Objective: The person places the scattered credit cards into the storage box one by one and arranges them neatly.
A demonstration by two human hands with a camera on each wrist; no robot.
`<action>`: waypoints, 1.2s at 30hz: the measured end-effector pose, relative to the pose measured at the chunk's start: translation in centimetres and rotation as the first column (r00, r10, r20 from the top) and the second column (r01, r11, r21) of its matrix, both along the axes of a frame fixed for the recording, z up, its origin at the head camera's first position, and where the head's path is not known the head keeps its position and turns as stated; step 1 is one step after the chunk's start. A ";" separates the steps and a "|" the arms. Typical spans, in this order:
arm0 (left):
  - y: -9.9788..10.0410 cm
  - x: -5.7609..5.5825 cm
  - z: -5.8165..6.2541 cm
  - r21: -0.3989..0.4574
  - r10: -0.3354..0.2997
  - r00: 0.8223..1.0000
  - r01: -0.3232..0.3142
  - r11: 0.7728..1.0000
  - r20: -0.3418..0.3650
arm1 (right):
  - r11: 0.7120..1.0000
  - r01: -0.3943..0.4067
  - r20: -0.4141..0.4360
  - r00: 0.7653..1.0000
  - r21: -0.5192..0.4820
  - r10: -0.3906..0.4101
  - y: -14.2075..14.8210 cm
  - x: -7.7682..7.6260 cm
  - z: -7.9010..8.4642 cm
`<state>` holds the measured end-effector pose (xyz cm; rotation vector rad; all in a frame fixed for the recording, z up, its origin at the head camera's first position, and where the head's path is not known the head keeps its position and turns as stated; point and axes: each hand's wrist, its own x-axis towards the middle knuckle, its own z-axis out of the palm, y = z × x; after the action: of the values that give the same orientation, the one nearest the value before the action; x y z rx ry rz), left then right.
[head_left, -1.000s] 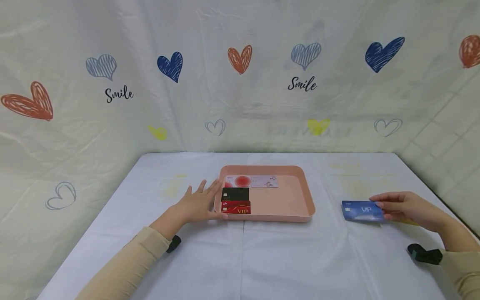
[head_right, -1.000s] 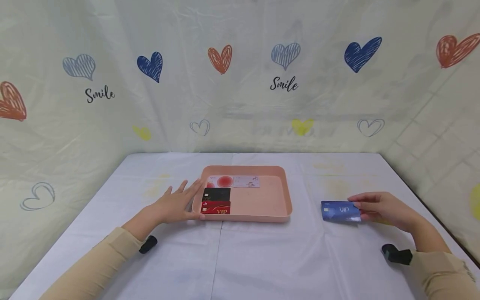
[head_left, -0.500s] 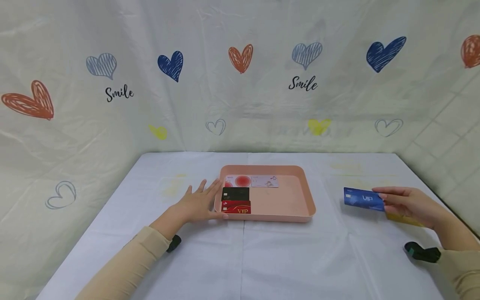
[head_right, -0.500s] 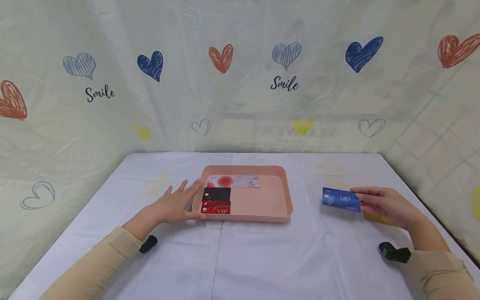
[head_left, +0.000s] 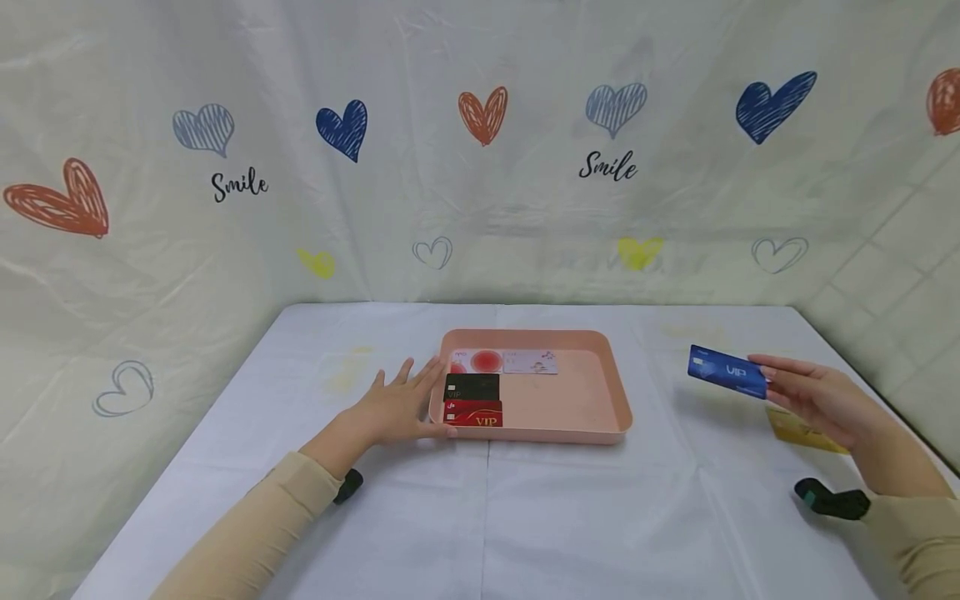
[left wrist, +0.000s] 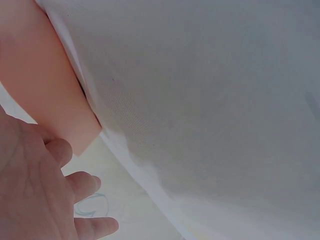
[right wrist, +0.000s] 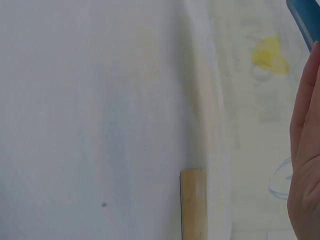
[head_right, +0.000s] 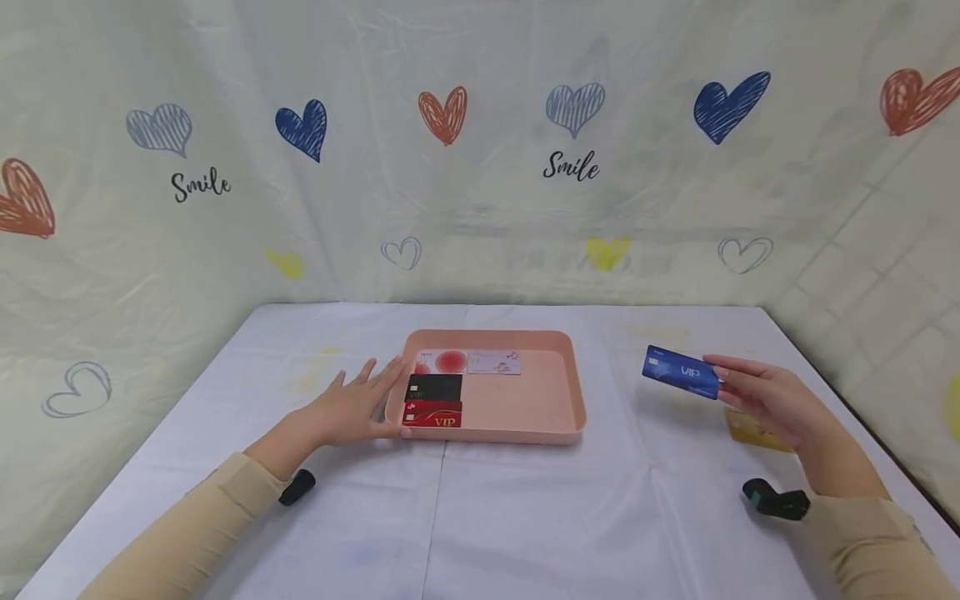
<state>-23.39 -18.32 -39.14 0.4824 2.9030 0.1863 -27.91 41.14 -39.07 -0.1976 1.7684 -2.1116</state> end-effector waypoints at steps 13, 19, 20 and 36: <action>0.0 0.1 0.1 -0.006 -0.005 1.000 0.005 1.000 -0.001 | 0.999 -0.006 -0.010 1.000 -0.047 0.005 -2.3 -0.1 0.8; 0.1 0.1 0.1 -0.007 0.004 1.000 -0.004 1.000 0.006 | 0.999 -0.009 -0.027 1.000 -0.046 0.007 -3.5 -0.4 1.2; 0.1 0.1 0.1 -0.009 0.005 1.000 -0.004 1.000 0.005 | 0.999 -0.007 -0.032 0.999 -0.040 0.006 -3.7 -0.4 1.2; 0.0 0.1 0.2 -0.006 0.001 1.000 -0.001 1.000 0.007 | 0.999 0.001 -0.050 0.999 -0.035 -0.003 -6.8 -1.1 1.5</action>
<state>-23.30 -18.29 -38.96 0.4783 2.8959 0.1787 -29.04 34.32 -37.55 -0.2600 1.7608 -2.1581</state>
